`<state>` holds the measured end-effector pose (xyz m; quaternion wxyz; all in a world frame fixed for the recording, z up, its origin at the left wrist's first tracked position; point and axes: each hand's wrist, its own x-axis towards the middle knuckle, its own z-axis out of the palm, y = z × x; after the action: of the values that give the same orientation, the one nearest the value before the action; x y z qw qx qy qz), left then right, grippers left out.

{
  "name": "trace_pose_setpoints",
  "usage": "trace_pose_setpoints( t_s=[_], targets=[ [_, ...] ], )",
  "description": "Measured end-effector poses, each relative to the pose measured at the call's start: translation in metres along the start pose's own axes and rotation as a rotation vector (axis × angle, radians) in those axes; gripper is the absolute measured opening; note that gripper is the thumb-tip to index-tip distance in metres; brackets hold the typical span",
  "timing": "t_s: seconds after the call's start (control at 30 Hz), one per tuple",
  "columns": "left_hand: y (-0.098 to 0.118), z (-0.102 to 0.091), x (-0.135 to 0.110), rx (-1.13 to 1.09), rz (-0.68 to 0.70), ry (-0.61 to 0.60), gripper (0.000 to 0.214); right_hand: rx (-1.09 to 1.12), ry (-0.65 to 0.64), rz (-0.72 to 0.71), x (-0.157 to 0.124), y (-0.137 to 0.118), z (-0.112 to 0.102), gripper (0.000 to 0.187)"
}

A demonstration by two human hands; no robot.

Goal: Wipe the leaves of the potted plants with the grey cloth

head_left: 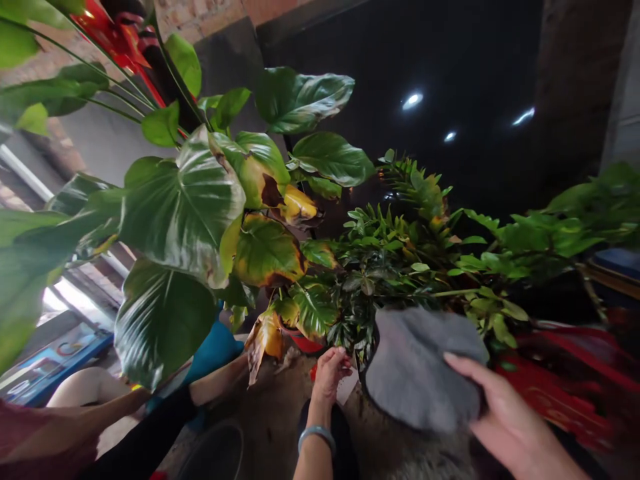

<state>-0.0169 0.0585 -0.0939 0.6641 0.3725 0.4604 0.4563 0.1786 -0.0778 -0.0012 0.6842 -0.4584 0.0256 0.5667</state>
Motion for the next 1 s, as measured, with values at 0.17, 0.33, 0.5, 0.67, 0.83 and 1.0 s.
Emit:
trace_pose_setpoints(
  t_s=[0.17,0.33,0.5,0.67,0.83,1.0],
  targets=[
    [-0.001,0.001,0.0,-0.011,0.004,0.016,0.051,0.099,0.021,-0.367,0.023,-0.053,0.034,0.031],
    [0.002,0.0,-0.002,-0.019,0.002,0.021,0.051,0.057,0.09,-0.037,0.032,0.004,-0.004,0.026],
    [0.001,-0.003,-0.002,-0.015,-0.007,0.02,0.048,-0.1,0.017,0.234,0.001,0.053,-0.03,0.021],
    [0.0,-0.003,-0.003,-0.026,-0.008,0.014,0.049,0.014,-0.057,0.052,-0.015,0.008,0.013,0.028],
    [0.002,-0.003,-0.004,-0.032,-0.012,-0.008,0.048,0.005,-0.087,-0.197,-0.002,-0.004,0.036,0.033],
    [-0.005,-0.012,0.0,-0.04,-0.006,0.001,0.042,-0.066,-0.081,0.202,-0.01,0.053,0.005,0.025]
  ],
)
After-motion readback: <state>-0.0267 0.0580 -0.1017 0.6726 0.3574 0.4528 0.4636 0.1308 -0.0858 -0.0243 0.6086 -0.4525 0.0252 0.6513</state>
